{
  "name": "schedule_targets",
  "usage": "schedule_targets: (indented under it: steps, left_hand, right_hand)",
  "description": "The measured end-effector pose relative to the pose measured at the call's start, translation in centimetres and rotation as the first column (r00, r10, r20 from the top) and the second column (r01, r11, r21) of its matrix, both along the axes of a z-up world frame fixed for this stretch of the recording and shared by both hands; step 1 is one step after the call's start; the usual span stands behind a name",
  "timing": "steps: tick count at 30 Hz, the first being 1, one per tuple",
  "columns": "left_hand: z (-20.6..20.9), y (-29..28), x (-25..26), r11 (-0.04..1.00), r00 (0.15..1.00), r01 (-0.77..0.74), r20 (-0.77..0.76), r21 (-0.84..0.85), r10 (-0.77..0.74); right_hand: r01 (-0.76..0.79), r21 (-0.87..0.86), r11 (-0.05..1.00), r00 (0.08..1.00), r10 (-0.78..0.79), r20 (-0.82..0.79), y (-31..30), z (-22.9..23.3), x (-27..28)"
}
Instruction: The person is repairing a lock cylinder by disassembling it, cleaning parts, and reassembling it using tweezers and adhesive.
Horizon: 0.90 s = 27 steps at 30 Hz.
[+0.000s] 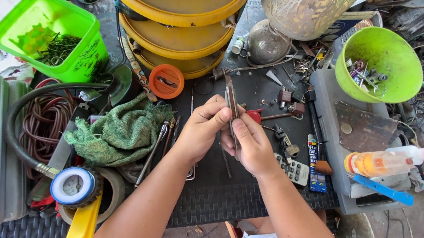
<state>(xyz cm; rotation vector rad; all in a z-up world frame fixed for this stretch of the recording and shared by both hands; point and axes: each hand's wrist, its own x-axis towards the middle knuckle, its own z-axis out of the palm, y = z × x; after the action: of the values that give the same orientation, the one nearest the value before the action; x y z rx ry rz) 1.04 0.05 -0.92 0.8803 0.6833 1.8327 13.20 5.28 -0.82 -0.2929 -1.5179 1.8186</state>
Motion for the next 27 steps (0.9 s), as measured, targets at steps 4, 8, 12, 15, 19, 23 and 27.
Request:
schedule_targets:
  steps: [4, 8, 12, 15, 19, 23, 27]
  left_hand:
    - [0.7, -0.4, 0.1, 0.997, 0.996, -0.057, -0.075, -0.056, 0.053]
    - [-2.2, 1.1, 0.3, 0.999, 0.994, 0.006, 0.106, -0.048, 0.0]
    - [-2.4, 1.1, 0.4, 0.997, 0.992, 0.007, 0.128, -0.078, 0.003]
    - [-1.5, 0.7, 0.1, 0.993, 0.997, -0.023, 0.064, -0.113, 0.031]
    - [1.7, -0.5, -0.4, 0.987, 0.994, -0.097, -0.065, -0.128, 0.089]
    - [2.1, -0.6, -0.7, 0.968, 0.942, -0.232, -0.27, -0.099, 0.198]
    - [1.4, -0.1, -0.7, 0.951, 0.923, -0.309, -0.251, -0.029, 0.293]
  right_hand:
    - [-0.018, 0.028, 0.999, 1.0, 0.018, 0.0, -0.4, 0.9, -0.2]
    - [-0.073, 0.029, 0.997, 0.997, 0.073, -0.01, -0.3, 0.6, 0.0]
    - [-0.104, 0.016, 0.994, 0.995, 0.104, -0.008, -0.4, 0.6, 0.0]
    - [-0.125, 0.022, 0.992, 0.992, 0.125, 0.009, -0.4, 0.9, 0.0]
    - [-0.122, 0.033, 0.992, 0.992, 0.122, 0.013, -0.5, 1.6, -0.1]
    - [-0.088, 0.052, 0.995, 0.996, 0.087, 0.029, 0.0, 1.1, 0.0]
    - [0.097, 0.259, 0.961, 0.978, -0.14, 0.153, 0.7, -0.1, 0.4]
